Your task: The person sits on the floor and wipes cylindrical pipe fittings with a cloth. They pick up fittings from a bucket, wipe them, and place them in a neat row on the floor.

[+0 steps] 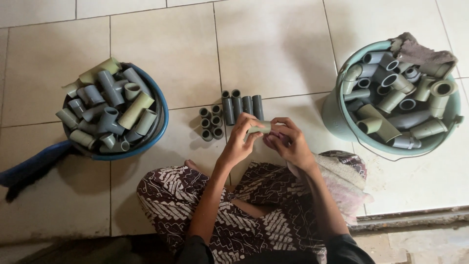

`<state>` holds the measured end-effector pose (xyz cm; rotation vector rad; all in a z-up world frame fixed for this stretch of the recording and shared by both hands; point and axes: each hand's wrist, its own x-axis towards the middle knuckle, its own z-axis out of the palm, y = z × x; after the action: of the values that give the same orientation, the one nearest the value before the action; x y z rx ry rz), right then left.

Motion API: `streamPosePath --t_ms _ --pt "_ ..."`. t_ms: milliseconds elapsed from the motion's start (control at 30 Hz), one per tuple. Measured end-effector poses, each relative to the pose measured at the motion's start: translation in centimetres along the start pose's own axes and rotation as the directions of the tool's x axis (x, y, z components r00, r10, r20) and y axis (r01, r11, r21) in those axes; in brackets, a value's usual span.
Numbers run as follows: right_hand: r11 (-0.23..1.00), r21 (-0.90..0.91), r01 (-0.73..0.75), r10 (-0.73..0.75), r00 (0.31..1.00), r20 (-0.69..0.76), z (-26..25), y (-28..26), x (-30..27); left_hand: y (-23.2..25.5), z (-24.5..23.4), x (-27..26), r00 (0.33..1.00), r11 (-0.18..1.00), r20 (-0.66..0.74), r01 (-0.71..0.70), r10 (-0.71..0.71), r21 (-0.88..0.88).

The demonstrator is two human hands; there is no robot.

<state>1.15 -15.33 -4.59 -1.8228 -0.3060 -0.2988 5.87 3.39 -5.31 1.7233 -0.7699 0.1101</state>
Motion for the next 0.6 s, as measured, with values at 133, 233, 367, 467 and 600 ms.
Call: streamPosePath --t_ms 133,233,367,467,600 --pt "0.999 0.046 -0.009 0.009 1.000 -0.001 0.5 1.5 -0.3 -1.2 0.5 -0.5 1.000 0.994 -0.010 0.013 -0.014 -0.107" --pt "0.980 0.177 -0.091 0.103 0.993 -0.064 1.5 -1.2 -0.3 -2.4 1.3 -1.2 0.976 0.935 -0.051 0.188 -0.213 -0.301" --pt "0.961 0.255 -0.109 0.159 0.970 -0.185 2.3 0.5 -0.8 -3.9 2.3 -1.7 0.862 0.782 -0.130 0.369 -0.490 -0.502" --pt "0.983 0.141 -0.119 0.152 0.954 -0.257 2.0 -2.3 0.0 -0.5 2.3 -0.6 0.831 0.771 -0.193 0.363 -0.522 -0.524" --pt "0.961 0.205 -0.187 0.247 0.914 -0.323 2.7 -1.7 -0.6 0.0 3.1 -0.8 0.779 0.766 -0.271 0.375 -0.565 -0.522"
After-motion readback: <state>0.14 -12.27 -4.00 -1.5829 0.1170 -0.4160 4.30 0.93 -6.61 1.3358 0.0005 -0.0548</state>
